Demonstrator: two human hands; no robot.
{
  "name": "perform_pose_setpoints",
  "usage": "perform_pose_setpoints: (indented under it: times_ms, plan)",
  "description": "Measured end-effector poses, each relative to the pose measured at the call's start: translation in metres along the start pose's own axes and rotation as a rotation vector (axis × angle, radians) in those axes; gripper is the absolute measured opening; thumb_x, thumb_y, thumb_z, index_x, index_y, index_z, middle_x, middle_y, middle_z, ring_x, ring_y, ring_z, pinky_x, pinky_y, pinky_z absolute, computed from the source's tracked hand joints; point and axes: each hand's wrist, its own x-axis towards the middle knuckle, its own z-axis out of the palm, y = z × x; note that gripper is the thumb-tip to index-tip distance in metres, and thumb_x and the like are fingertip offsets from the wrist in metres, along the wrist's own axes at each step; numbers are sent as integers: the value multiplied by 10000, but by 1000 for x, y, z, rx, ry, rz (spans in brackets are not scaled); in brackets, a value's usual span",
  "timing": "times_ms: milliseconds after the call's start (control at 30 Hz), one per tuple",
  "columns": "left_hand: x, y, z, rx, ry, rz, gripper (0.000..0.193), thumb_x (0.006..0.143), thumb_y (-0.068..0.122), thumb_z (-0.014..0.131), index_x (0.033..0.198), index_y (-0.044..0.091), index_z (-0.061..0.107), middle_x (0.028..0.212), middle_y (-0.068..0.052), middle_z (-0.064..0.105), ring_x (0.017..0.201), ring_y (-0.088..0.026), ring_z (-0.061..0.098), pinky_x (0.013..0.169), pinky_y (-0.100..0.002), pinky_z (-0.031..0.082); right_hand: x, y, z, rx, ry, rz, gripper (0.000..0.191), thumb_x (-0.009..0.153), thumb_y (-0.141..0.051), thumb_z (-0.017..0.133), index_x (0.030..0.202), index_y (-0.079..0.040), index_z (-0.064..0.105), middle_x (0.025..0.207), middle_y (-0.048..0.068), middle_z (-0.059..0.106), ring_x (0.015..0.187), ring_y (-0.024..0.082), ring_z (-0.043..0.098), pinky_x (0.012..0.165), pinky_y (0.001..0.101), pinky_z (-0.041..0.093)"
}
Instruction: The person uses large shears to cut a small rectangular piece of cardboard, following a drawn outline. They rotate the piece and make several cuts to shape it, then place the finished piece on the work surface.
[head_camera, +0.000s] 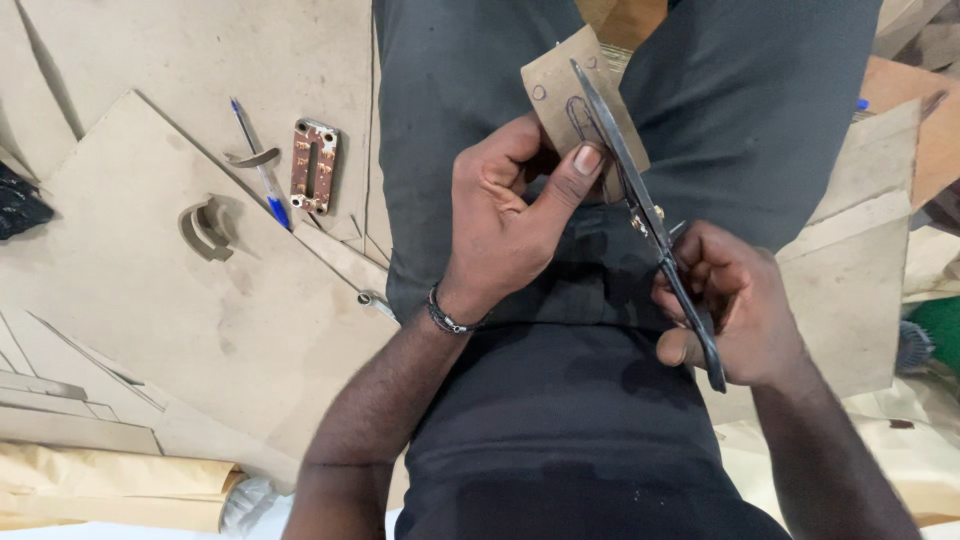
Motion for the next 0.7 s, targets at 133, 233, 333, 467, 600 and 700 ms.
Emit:
perform_pose_setpoints:
  times_ms: [133,233,333,467,600,700]
  plan:
    - [0,-3,0,53,3,-2,198,1102,167,673,1073,-29,682,888,-73,735,805,-61,714,691,-202,595,1,-3,-6,-187,26,-5,723,524,-635,886,869,-95,550,699,-39,580,571,23,503,510,193,362]
    - [0,-4,0,51,-6,6,193,1106,165,670,1076,-26,681,890,-71,735,812,-63,716,705,-208,598,0,-6,-10,-116,7,-41,713,580,-628,911,879,-97,541,746,-34,580,642,27,513,564,190,382]
    - [1,-4,0,39,-14,13,203,1104,169,663,1118,-31,687,920,-75,738,845,-68,714,741,-217,600,-1,-7,-14,-146,16,15,712,561,-616,917,864,-92,542,712,-33,596,610,32,531,533,195,382]
    - [2,-3,4,62,15,-1,202,1095,167,676,1124,-32,688,927,-76,737,842,-71,706,754,-222,592,0,-4,-18,-139,-1,36,693,563,-577,926,874,-86,549,665,-38,561,582,31,482,522,204,350]
    - [7,1,0,-19,51,46,228,1077,182,683,1179,-20,653,1038,-56,731,890,-62,722,809,-225,620,-1,0,-15,-77,-22,5,658,617,-545,934,888,-90,543,711,-42,584,617,24,508,548,196,372]
    - [13,3,-8,-4,24,29,181,1102,145,686,1102,-36,685,931,-55,726,825,-45,686,748,-206,586,-3,2,-10,-36,-13,22,636,645,-515,940,896,-86,543,734,-41,591,627,21,505,553,193,383]
